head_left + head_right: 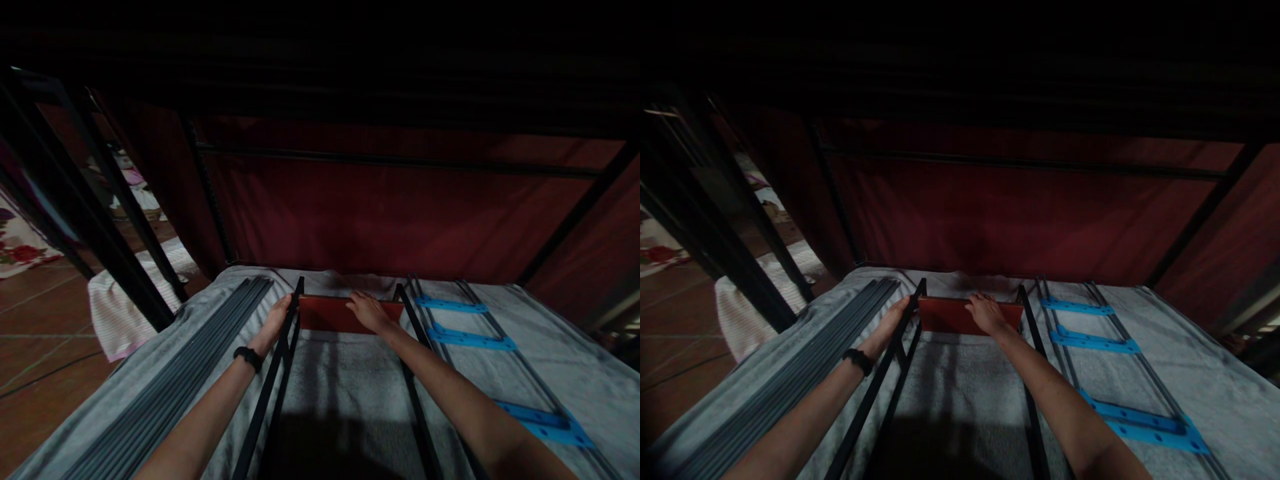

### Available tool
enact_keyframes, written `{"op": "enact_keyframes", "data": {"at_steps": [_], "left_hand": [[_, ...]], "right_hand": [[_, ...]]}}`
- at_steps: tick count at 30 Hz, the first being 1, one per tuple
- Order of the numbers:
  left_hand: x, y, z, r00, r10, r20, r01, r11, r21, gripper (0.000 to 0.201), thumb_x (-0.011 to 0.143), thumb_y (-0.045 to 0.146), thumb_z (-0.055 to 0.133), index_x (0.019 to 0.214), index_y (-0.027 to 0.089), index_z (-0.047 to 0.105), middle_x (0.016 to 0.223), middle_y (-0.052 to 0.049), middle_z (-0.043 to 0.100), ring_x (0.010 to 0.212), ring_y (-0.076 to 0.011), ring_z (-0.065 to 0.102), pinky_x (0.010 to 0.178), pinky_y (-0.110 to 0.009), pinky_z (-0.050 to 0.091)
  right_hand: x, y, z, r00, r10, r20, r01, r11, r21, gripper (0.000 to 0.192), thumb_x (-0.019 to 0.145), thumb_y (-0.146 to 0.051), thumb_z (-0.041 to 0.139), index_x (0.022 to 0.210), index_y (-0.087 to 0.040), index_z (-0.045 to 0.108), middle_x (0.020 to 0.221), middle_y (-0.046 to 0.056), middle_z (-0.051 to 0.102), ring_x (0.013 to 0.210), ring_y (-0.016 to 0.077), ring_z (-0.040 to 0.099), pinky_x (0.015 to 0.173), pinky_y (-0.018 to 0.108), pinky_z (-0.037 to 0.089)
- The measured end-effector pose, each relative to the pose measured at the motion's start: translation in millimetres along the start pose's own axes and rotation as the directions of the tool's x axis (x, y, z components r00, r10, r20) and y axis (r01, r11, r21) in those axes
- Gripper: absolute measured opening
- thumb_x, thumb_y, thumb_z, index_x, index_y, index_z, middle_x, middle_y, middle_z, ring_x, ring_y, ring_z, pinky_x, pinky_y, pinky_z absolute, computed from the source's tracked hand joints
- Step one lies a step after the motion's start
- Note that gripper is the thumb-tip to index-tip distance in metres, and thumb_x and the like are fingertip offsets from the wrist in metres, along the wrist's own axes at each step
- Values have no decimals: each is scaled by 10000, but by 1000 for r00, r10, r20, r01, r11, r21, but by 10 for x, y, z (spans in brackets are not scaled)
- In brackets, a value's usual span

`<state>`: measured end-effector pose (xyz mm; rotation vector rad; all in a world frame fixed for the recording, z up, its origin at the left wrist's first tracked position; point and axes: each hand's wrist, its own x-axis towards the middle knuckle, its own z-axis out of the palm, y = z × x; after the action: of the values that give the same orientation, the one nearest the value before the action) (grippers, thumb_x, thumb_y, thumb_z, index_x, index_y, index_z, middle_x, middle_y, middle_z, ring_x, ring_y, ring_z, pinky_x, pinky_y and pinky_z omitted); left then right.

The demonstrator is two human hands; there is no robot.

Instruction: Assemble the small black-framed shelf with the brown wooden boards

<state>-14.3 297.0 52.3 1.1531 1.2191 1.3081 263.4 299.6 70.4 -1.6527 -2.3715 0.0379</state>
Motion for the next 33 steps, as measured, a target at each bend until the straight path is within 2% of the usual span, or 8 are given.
{"op": "enact_keyframes", "data": {"at_steps": [4, 9, 14, 17, 21, 26, 30, 33], "left_hand": [[-38, -41, -243, 997, -24, -75, 22, 999, -31, 514, 651, 549, 675, 953, 134, 672, 843, -84, 692, 771, -205, 632, 704, -312, 487], [-198, -235, -806, 987, -8, -158, 37, 982, 184, 475, 594, 544, 691, 823, 127, 691, 690, -58, 647, 629, -173, 575, 612, -286, 435], [-629, -301, -1298, 997, 25, -73, 15, 862, 507, 321, 690, 464, 626, 748, 158, 705, 689, -46, 682, 676, -198, 598, 638, -281, 447], [-906, -313, -1494, 998, 37, -40, -7, 813, 582, 177, 683, 364, 643, 649, 195, 683, 669, -26, 683, 690, -198, 607, 663, -266, 453], [-1142, -412, -1633, 994, 110, 26, -103, 782, 615, 85, 672, 228, 633, 595, 223, 669, 674, -29, 670, 664, -194, 593, 693, -272, 444], [-1228, -555, -1622, 981, 76, 177, -173, 748, 640, 93, 677, 158, 606, 678, 219, 677, 811, -52, 671, 779, -209, 606, 777, -288, 442], [-1243, -628, -1589, 986, 84, 144, -157, 757, 634, 39, 678, 189, 641, 654, 219, 635, 820, -40, 646, 767, -202, 590, 804, -295, 441], [-1237, -660, -1611, 980, 122, 157, -197, 722, 664, 68, 722, 210, 613, 657, 222, 628, 807, -42, 638, 729, -198, 577, 772, -297, 434]], "right_hand": [[2, 27, 21, 1000, -2, -3, 2, 1000, -15, 256, 994, -337, 403, 1062, -196, 606, 1137, 95, 655, 1076, 217, 594, 954, 347, 379], [1, 50, 36, 999, -29, 15, 30, 998, -52, 280, 1002, -333, 370, 1072, -186, 598, 1114, 103, 661, 1066, 220, 599, 955, 344, 377], [-17, 113, 103, 997, -73, -25, 70, 993, -94, 298, 1002, -338, 355, 1079, -177, 594, 1111, 118, 658, 1062, 236, 602, 941, 361, 384], [-11, 176, 158, 994, -103, -37, 99, 989, -109, 310, 1001, -354, 345, 1048, -180, 597, 1100, 119, 658, 1031, 240, 610, 914, 363, 397], [5, 231, 196, 991, -127, -41, 122, 987, -109, 321, 994, -377, 346, 1029, -179, 596, 1058, 119, 666, 993, 250, 618, 876, 362, 410], [7, 226, 181, 991, -126, -52, 121, 989, -91, 313, 985, -379, 350, 1000, -188, 598, 1014, 109, 671, 976, 245, 617, 880, 367, 409], [7, 209, 174, 991, -127, -43, 122, 987, -103, 311, 984, -379, 347, 987, -191, 594, 1016, 105, 667, 974, 242, 614, 869, 356, 411], [10, 210, 187, 991, -125, -52, 119, 987, -109, 312, 987, -377, 340, 987, -192, 591, 1027, 104, 664, 973, 238, 614, 869, 355, 411]]}}
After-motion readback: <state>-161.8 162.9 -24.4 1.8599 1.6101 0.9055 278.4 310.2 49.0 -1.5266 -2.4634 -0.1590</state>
